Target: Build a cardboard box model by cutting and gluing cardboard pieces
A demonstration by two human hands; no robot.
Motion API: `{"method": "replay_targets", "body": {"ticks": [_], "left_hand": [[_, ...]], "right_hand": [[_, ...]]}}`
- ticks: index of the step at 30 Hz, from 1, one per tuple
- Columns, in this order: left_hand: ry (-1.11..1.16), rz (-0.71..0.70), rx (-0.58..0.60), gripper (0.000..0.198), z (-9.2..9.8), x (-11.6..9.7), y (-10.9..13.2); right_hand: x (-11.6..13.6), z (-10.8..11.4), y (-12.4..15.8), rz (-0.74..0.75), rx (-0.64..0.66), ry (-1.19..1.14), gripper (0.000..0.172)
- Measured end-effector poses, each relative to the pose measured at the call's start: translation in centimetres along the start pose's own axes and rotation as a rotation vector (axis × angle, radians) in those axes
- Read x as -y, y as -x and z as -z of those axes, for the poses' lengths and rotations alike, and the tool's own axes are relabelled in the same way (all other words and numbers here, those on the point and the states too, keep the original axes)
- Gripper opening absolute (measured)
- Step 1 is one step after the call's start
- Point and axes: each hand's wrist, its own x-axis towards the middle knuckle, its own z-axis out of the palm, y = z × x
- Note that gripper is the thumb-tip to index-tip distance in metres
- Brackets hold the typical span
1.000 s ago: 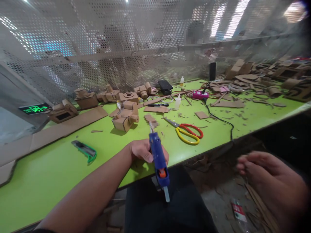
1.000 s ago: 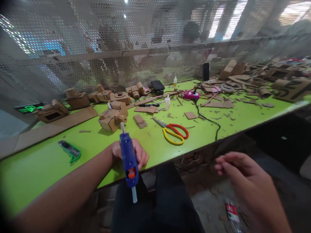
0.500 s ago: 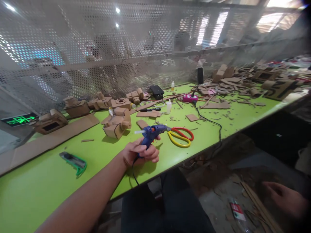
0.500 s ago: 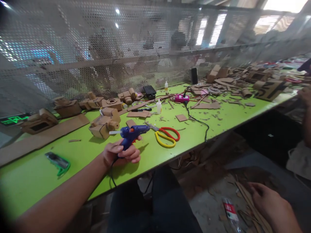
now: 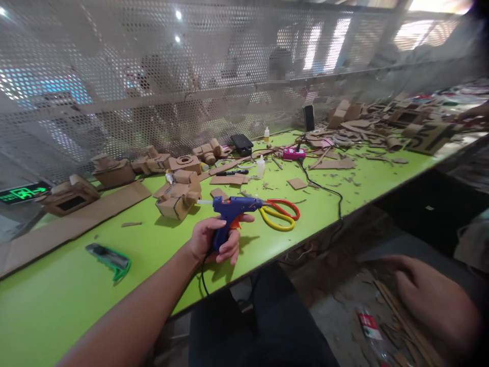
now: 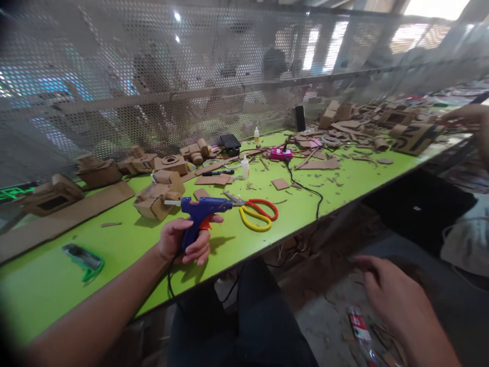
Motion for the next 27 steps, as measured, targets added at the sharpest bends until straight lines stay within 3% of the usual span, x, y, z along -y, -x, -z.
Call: {"method": "replay_targets", "body": {"ticks": [2,5,7,9,15,20,24,27], "left_hand": [[0.026,0.017,0.014,0.050,0.0,0.1,0.0],[0.043,0.020,0.035,0.045,0.1,0.3,0.0],[0.033,0.030,0.045,0.044,0.2,0.4,0.1],[0.011,0.046,0.050,0.043,0.2,0.5,0.2],[-0.045,0.083,0.022,0.040,0.0,0.5,0.5],[-0.044,0.069,0.006,0.038,-0.1,0.6,0.4],[-0.037,0.046,-0.010,0.038,-0.1,0.5,0.2],[-0.013,0.015,-0.030,0.039,0.0,0.4,0.2]], "right_hand": [[6.5,-0.7,-0.4,0.136,0.081,0.051,0.023],[15.4,-3.1,-1.1,0.326,0.078,-0.203,0.017],[19.6,-5.2,-1.6,0.429,0.032,-0.294,0.022],[22.0,-7.0,-2.2,0.499,-0.011,-0.327,0.023],[23.0,-9.4,-2.8,0.493,-0.091,-0.342,0.014],[23.3,-9.1,-2.3,0.573,-0.079,-0.220,0.011],[23.8,-8.6,-1.4,0.618,-0.030,-0.254,0.010],[22.2,-7.6,-0.9,0.610,-0.014,-0.300,0.009]]}}
